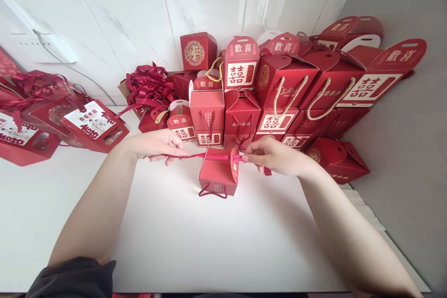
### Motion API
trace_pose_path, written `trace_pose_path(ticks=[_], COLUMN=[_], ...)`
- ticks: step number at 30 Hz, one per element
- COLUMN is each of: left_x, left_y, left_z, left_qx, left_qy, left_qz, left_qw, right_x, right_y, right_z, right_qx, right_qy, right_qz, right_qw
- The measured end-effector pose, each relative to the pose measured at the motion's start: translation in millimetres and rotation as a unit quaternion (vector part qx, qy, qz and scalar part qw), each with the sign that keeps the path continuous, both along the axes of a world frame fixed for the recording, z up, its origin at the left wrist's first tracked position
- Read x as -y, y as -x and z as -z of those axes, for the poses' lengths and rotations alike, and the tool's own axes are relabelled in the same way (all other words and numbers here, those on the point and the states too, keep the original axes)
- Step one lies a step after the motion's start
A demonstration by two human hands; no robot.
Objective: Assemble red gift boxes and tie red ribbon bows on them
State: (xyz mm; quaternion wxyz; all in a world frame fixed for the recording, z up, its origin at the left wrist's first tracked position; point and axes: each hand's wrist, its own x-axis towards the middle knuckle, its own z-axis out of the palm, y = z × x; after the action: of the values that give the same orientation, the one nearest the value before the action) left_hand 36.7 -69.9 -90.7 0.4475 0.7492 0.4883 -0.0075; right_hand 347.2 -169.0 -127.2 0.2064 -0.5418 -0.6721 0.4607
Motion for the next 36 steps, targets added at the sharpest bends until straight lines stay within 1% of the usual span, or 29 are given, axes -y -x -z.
trace_pose_path(ticks=[3,5,7,9,11,14,17,20,22,25,26,29,31,34,36], left_x=[1,2,3,2,1,-3,-10,-15,-17,-16,-15,-13,-12,-8,-5], left_y=[4,1,-5,-11,-14,-12,-3,7,13,24,27,34,35,26,17], left_z=[-1.7,-3.1,-2.9,-0.3,3.3,7.1,6.9,2.6,-2.9,-13.6,-17.1,-25.6,-29.9,-36.1,-41.4], left_qx=[0.019,0.028,0.029,0.032,0.043,0.044,0.005,-0.04,-0.037,-0.005,0.01,0.072,0.115,0.146,0.165], left_qy=[-0.009,-0.005,0.022,0.065,0.09,0.087,0.063,0.053,0.066,0.063,0.054,0.008,-0.027,-0.065,-0.08], left_qz=[0.013,0.024,0.059,0.094,0.101,0.088,0.125,0.164,0.151,0.09,0.083,0.111,0.116,0.095,0.099], left_qw=[1.0,0.999,0.998,0.993,0.99,0.991,0.99,0.984,0.986,0.994,0.995,0.991,0.986,0.983,0.978], right_x=[-1,-1,-1,0,0,-1,-1,-1,0,3,5,10,13,15,13], right_y=[2,5,9,11,10,5,0,-5,-9,-15,-18,-22,-24,-21,-16], right_z=[1.7,2.0,2.0,2.1,2.2,1.3,-1.0,-4.1,-7.4,-16.9,-21.6,-37.8,-47.5,-56.9,-59.9], right_qx=[0.003,0.005,0.002,-0.002,-0.004,-0.006,-0.007,0.019,0.03,0.023,0.02,0.011,-0.011,-0.064,-0.098], right_qy=[-0.017,-0.033,-0.044,-0.057,-0.067,-0.059,-0.048,-0.062,-0.067,-0.078,-0.077,-0.078,-0.099,-0.125,-0.138], right_qz=[0.01,0.005,-0.006,-0.01,-0.005,0.006,0.012,0.018,0.023,0.031,0.038,0.071,0.09,0.111,0.13], right_qw=[1.0,0.999,0.999,0.998,0.998,0.998,0.999,0.998,0.997,0.996,0.996,0.994,0.991,0.984,0.977])
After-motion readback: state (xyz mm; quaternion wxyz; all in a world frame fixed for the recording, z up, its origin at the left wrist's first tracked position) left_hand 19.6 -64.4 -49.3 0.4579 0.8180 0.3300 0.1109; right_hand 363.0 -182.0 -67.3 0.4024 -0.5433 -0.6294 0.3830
